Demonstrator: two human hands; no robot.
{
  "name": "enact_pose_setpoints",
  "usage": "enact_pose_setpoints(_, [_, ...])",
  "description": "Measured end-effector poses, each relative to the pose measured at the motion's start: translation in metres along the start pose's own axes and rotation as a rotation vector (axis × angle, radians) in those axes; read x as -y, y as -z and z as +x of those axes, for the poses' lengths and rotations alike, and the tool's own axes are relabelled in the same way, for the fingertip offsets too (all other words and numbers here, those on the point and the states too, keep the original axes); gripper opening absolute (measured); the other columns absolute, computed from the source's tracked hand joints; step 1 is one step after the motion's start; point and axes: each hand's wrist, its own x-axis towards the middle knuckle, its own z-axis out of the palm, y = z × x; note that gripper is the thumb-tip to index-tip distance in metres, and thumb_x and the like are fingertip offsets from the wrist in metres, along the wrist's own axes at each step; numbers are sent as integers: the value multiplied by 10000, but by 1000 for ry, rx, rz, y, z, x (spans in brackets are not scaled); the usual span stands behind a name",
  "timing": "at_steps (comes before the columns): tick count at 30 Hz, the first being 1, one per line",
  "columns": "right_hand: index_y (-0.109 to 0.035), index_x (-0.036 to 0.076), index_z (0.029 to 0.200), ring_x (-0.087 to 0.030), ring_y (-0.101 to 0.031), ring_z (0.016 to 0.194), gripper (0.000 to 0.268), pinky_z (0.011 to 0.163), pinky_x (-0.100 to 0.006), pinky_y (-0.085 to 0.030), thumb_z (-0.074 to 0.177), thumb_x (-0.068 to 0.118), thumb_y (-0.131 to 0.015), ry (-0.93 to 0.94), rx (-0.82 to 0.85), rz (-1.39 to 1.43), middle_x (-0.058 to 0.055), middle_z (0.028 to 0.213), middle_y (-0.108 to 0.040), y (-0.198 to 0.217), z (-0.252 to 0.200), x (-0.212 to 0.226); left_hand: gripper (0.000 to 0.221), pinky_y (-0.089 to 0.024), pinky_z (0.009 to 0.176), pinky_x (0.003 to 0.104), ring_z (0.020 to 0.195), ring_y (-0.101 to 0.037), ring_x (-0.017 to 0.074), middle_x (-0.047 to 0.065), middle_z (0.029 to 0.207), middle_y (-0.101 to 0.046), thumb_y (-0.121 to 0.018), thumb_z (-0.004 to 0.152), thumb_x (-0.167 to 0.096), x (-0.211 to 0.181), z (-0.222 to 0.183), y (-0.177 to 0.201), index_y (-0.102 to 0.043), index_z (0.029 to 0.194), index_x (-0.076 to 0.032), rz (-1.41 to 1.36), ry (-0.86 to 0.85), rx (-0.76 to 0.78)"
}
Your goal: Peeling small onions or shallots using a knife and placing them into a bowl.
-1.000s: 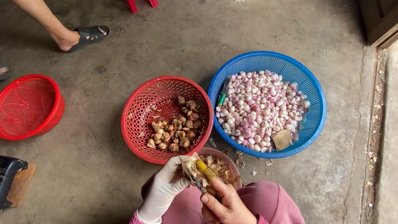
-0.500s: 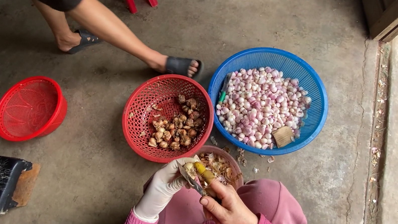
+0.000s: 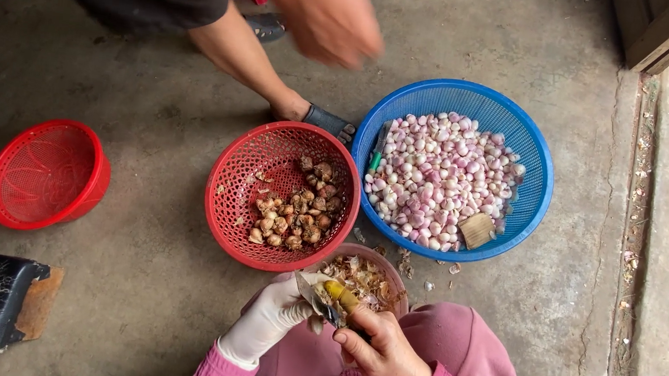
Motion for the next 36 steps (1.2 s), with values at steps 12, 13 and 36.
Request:
enact_pose_setpoints(12, [-551, -20, 1448, -105, -564, 462, 475, 446, -229, -441, 999, 122, -610, -42, -46, -87, -7, 641, -680, -1, -2, -9, 368, -511, 623, 233, 712, -578, 131, 103, 967, -692, -682, 948, -113, 33, -3, -10, -626, 1285, 24, 47, -45, -127])
enact_pose_setpoints(13, [-543, -11, 1449, -102, -589, 484, 491, 452, -224, -465, 980, 113, -624, -37, -85, -138, -21, 689, -721, -4, -2, -11, 372, -498, 608, 222, 702, -575, 121, 93, 912, -677, -657, 960, -143, 40, -2, -11, -634, 1283, 41, -38, -60, -159])
enact_pose_setpoints(36, [-307, -11, 1578, -107, -598, 498, 644, 464, -199, -440, 1011, 144, -570, -198, -62, 49, -28, 668, -671, -12, -6, -22, 545, -550, 965, 320, 1044, -685, 222, 170, 1253, -680, -731, 850, -50, 45, 7, -27, -547, 1360, 15, -85, -242, -434])
